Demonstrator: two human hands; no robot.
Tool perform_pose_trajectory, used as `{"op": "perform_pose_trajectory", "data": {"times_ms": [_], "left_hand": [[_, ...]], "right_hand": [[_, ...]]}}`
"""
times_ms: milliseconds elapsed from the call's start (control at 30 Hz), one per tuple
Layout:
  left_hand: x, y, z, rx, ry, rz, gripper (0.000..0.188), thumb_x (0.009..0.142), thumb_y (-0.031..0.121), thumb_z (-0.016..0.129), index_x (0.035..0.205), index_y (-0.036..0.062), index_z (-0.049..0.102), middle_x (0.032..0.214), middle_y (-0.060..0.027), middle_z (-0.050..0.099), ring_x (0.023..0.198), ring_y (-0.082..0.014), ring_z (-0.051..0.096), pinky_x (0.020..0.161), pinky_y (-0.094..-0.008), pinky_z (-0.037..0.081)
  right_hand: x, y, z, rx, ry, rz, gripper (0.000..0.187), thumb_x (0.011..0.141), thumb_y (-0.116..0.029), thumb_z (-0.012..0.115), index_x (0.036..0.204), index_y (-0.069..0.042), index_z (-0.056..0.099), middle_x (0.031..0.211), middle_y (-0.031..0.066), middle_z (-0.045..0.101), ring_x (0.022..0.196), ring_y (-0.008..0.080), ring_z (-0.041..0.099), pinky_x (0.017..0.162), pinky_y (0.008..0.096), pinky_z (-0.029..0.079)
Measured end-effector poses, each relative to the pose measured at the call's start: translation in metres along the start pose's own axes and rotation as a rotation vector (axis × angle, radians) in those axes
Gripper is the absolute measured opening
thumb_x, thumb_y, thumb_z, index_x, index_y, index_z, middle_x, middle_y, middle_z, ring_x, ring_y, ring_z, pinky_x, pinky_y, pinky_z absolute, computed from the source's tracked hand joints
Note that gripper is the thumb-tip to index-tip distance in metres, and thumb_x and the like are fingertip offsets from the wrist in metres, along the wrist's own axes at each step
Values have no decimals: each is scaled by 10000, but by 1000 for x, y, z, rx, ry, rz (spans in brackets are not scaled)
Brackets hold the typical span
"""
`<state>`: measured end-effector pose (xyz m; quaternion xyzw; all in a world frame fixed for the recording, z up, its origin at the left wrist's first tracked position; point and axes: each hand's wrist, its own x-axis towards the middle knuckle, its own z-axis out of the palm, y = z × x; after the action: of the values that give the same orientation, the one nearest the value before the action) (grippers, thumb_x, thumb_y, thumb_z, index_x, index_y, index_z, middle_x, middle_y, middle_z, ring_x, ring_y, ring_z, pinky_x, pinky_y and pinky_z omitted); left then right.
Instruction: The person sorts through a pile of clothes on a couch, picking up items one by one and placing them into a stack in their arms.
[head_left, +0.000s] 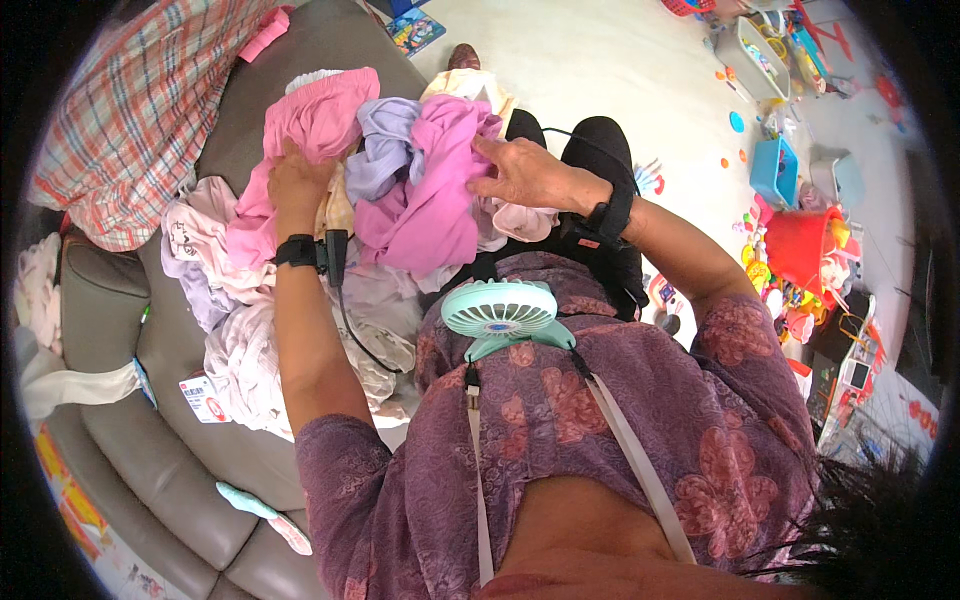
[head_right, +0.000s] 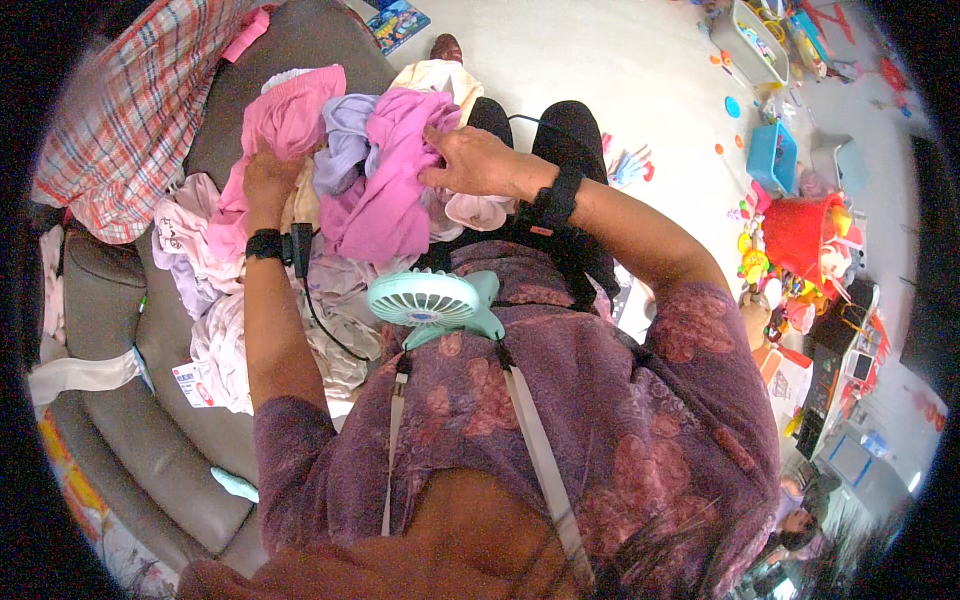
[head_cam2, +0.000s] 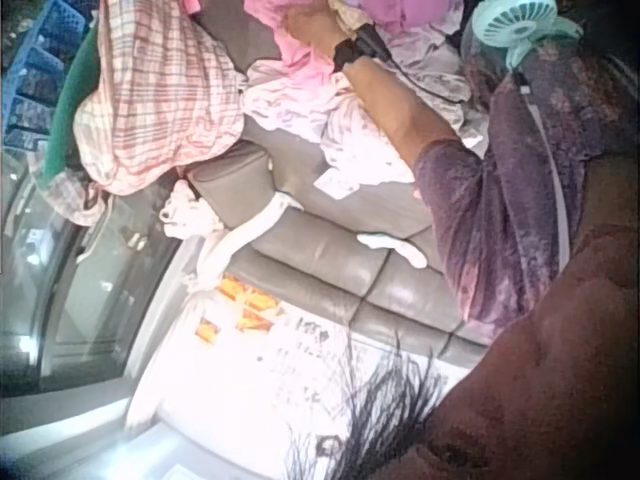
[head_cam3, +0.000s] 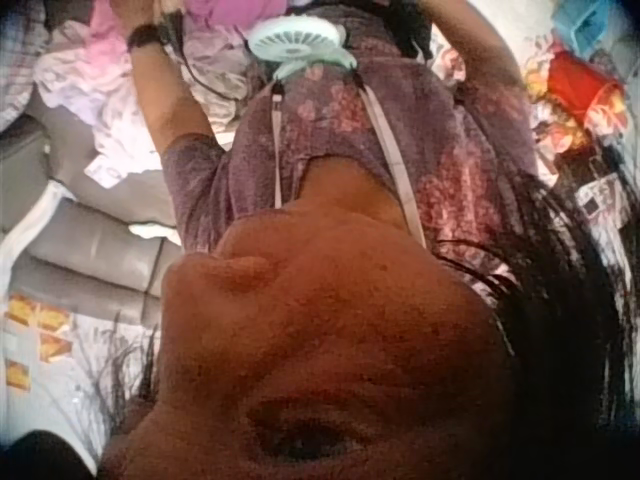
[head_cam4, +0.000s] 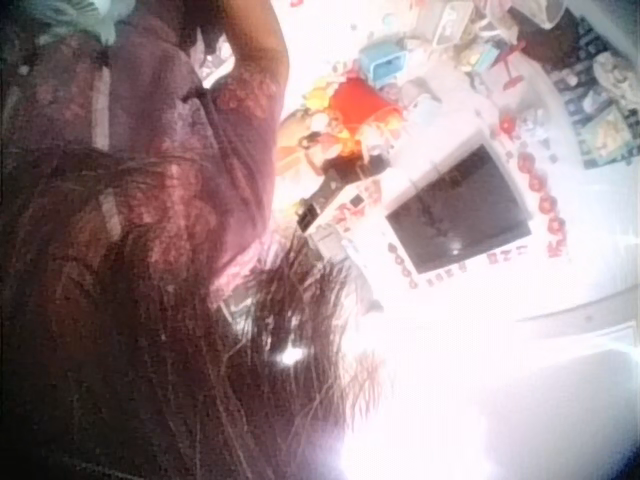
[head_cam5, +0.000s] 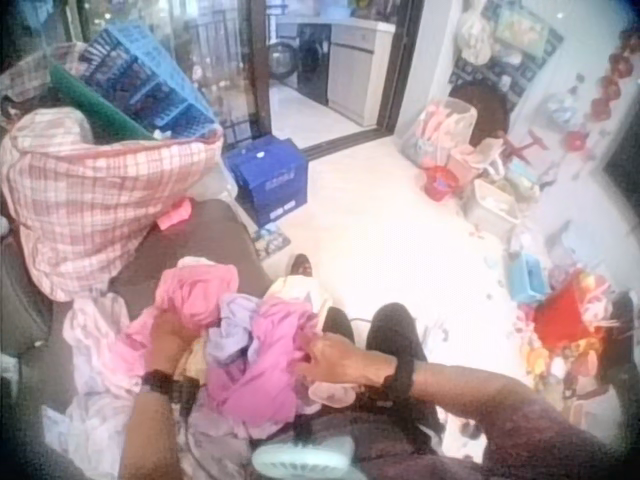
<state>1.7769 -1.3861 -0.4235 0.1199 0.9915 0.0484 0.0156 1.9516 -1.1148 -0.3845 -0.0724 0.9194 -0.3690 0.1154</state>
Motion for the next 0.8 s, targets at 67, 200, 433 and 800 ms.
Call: {"op": "perform_pose_trajectory", "data": {"times_ms": [67,200,433,800], "left_hand": [[7,-25,11,-99,31,-55,594,664,336,665,1115,-11,493,995,-229,573,908,-383,563,756,-411,470],[-6,-23,-27,-640,296,-70,228,738,113,601,912,-34,604,807,-139,621,712,-251,601,620,-321,493],[-77,-52,-122,-1113,722,-133,184,779,50,558,877,-101,596,847,-129,608,674,-187,602,607,-302,509],[-75,-116,-70,480,421,-252,737,724,575,584,1178,7,464,1072,-241,524,976,-421,506,806,-463,431]], "right_hand": [[2,1,5,10,66,-92,441,794,-301,587,974,80,458,684,280,552,663,405,577,598,441,441],[0,8,10,1,74,-92,414,781,-251,575,982,86,443,685,286,546,671,417,570,606,455,436],[5,5,8,3,32,-78,389,759,-209,564,956,104,445,630,267,529,639,411,564,592,456,437],[5,1,-2,41,133,-70,313,712,-98,624,982,52,571,820,210,621,752,298,622,702,359,483]]}}
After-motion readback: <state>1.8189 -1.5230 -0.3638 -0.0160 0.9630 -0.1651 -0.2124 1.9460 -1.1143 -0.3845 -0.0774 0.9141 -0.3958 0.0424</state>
